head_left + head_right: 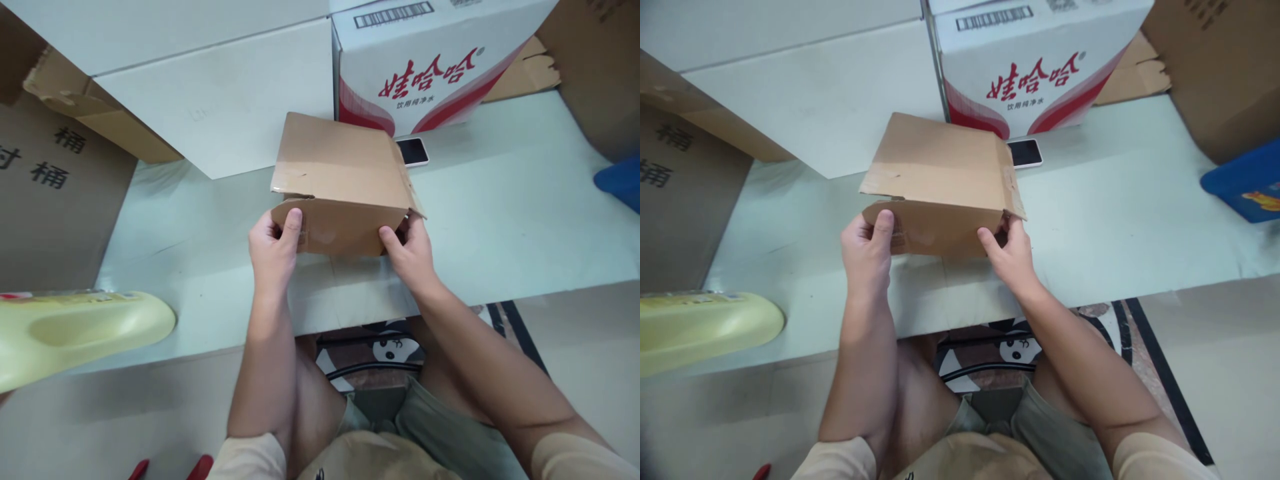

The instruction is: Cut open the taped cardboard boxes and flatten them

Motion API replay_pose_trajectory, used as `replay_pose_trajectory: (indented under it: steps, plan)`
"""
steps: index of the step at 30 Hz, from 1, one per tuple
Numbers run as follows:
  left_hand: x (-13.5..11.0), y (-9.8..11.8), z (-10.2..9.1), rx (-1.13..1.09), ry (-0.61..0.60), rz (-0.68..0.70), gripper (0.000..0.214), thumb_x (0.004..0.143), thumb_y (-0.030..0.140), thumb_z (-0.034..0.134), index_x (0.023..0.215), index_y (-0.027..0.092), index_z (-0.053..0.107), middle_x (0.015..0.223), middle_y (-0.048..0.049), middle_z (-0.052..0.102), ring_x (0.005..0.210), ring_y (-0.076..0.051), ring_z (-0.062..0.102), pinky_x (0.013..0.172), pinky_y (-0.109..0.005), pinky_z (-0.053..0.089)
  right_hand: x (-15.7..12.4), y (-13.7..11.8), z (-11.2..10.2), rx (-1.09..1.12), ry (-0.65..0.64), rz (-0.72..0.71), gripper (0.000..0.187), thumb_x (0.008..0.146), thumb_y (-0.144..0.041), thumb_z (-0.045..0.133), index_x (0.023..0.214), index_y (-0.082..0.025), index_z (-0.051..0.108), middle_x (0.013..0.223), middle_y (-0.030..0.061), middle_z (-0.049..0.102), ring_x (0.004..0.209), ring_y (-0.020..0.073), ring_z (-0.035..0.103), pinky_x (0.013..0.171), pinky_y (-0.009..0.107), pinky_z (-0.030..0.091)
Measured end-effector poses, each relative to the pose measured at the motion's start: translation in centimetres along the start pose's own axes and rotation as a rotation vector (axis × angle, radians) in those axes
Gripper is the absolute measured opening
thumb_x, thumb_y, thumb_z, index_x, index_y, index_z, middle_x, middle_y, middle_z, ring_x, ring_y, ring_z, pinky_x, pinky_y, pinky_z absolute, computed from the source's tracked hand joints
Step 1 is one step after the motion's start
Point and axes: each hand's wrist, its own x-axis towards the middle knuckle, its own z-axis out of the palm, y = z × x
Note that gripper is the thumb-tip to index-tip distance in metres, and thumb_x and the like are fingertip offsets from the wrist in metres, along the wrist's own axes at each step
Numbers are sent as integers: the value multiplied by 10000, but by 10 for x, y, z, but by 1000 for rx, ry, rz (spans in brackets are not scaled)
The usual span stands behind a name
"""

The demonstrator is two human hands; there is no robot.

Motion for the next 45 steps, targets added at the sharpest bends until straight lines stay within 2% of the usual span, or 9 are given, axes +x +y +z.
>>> replay_pose_trajectory:
  steps: [5,14,19,27,31,35,39,43,45]
  plan:
    - [2,-2,1,29,0,29,595,786,763,757,872,174,765,809,-45,722,740,-166,647,658,-271,509,-1,-1,0,39,-14,-51,543,916,-707,614,1173,-229,591,1151,128,704,1177,308,677,1009,515,588]
    - [2,-1,1,42,14,38,622,778,794,748,860,178,767,803,-46,735,750,-162,657,659,-260,523,-1,0,-1,65,-17,-35,526,906,-702,643,1154,-242,582,1104,104,703,1074,266,691,933,464,586]
    - [3,-1,1,53,20,34,657,763,817,746,868,169,773,807,-47,741,749,-153,650,653,-252,526,-1,-3,-1,39,18,34,574,855,-725,693,1131,-234,585,1010,72,698,932,227,672,817,410,561]
    - [2,-2,1,88,24,69,644,789,814,724,838,173,754,752,-28,693,699,-138,605,624,-250,491,1,-6,0,35,41,19,657,812,-735,745,1211,-239,583,925,37,708,790,190,633,741,382,552]
    - [1,0,-1,140,28,156,617,848,793,681,784,180,713,706,-12,639,689,-139,587,649,-256,478,3,-2,-1,59,72,-63,669,782,-735,777,1192,-248,574,968,47,696,864,216,660,804,411,579]
    - [2,1,-1,128,65,202,629,855,809,659,793,184,695,706,-9,636,688,-142,586,666,-261,483,5,4,-5,67,81,-121,633,827,-726,735,1214,-265,540,1033,56,679,958,239,671,925,470,578]
    - [3,0,-1,119,86,189,634,840,819,669,808,186,705,713,-13,662,688,-143,601,657,-260,495,4,8,-9,25,33,-90,663,854,-670,735,1336,-289,485,960,21,612,873,222,627,837,452,573]
    - [2,0,-1,120,75,171,634,847,815,664,831,185,729,748,-31,696,724,-157,627,663,-267,507,4,6,-8,-17,97,-98,691,842,-638,757,1366,-296,463,877,-17,521,818,198,568,784,405,544]
    - [2,1,-2,121,70,164,627,855,808,661,839,186,735,755,-32,694,731,-158,625,669,-267,508,5,4,-8,-6,142,-110,712,827,-650,764,1360,-292,455,917,-6,534,837,192,569,769,381,536]
